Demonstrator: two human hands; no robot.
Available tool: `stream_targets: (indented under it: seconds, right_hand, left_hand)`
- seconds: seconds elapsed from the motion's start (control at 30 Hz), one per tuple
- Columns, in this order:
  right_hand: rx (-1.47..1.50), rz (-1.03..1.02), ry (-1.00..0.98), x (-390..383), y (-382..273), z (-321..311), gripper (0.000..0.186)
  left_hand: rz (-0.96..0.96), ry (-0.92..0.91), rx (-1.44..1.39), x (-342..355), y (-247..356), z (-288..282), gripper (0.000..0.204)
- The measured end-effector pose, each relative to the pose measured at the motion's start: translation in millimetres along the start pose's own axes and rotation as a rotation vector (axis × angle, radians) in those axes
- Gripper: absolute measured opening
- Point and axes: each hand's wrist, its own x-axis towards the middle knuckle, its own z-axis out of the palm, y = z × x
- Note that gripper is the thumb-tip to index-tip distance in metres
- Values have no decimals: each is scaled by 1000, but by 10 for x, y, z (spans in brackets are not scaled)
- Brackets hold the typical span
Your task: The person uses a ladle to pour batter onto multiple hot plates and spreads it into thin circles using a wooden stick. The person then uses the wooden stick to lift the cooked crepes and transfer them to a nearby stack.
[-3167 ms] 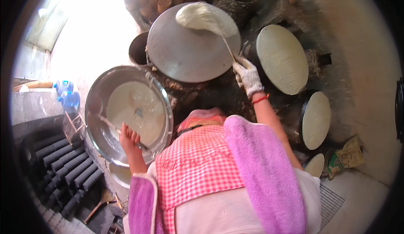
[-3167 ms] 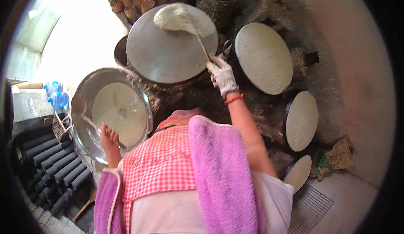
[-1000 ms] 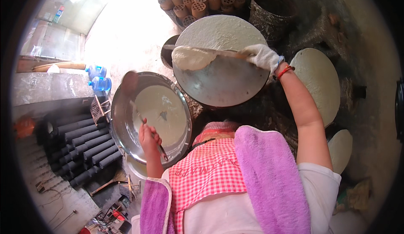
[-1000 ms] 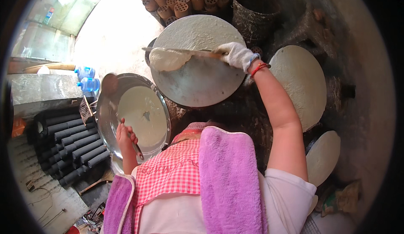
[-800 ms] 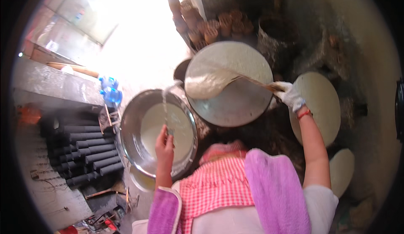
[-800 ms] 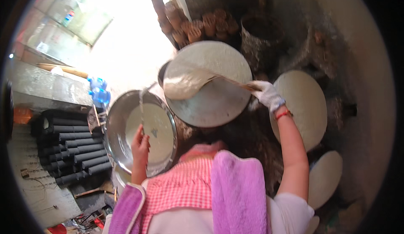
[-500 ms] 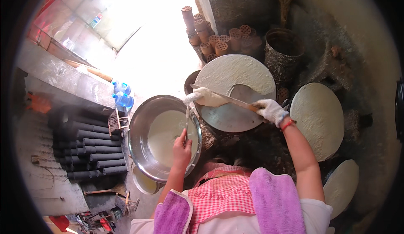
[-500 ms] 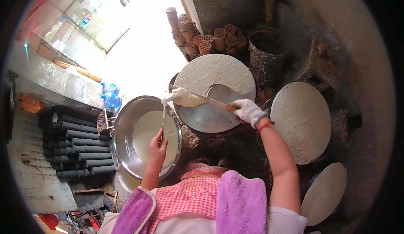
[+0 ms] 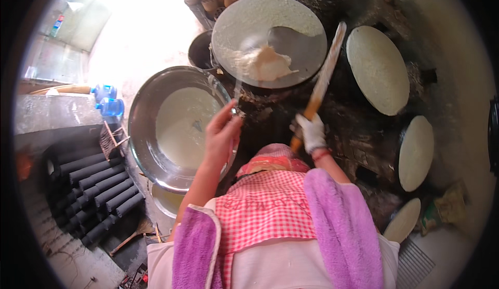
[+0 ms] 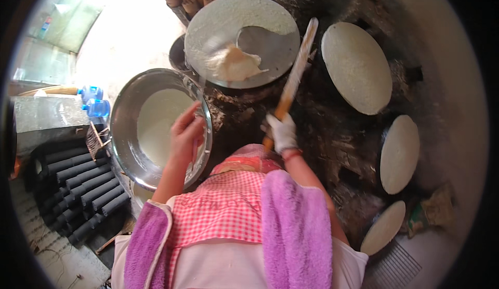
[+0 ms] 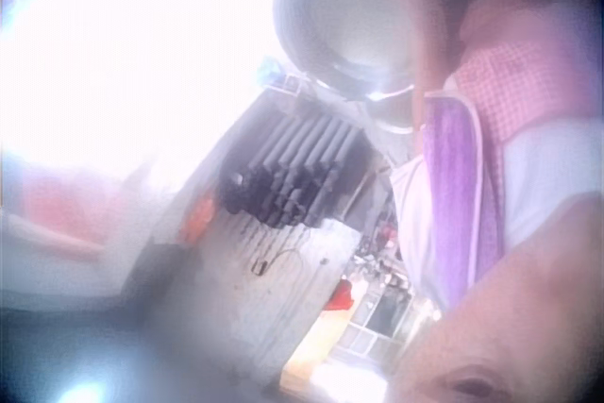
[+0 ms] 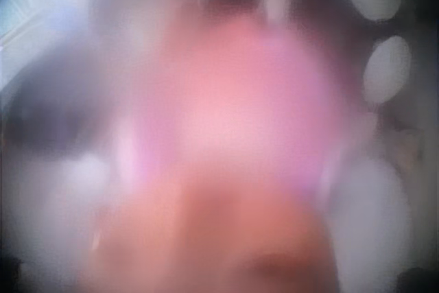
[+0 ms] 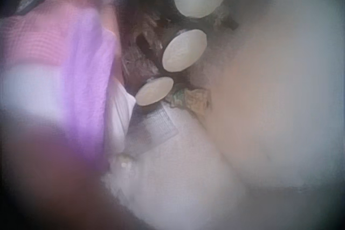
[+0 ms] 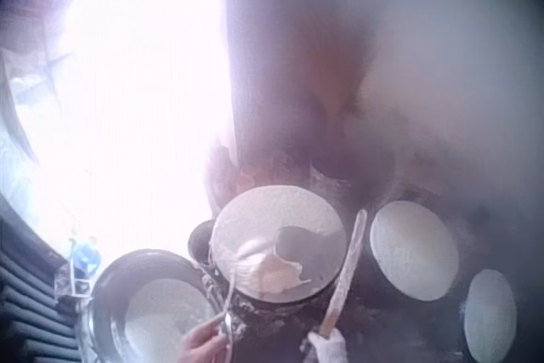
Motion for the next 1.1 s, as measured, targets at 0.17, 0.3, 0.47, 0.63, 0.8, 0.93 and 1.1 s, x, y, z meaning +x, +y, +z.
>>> stream_targets:
  seconds: [0.17,0.3,0.47,0.63,0.8,0.93,1.1]
  right_hand:
    - [-114,123,-402,-171,-197,1493,26]
    - [65,238,-405,-65,255,2116,28]
    - [37,221,-308,-522,407,1413,24]
    - [-230,111,-108,-608,173,484,27]
    - [-299,202,-80,45,-485,42,28]
    - [-568,-80,85,280,-516,70,38]
    - [-1300,-440,24,-224,-114,-325,48]
  left_hand:
    - [146,61,-355,-241,385,-468,40]
    - [82,219,-461,-454,209,-1195,37]
    - [-24,465,-515,-944,-176,-1759,32]
    - [-86,558,-596,-1292,-201,-1902,32]
    - [5,417,-679,-1272,-215,-1967,32]
    - [40,331,-676,-1201,-227,-1869,32]
    - [28,318,-681,-1121,-346,-1680,31]
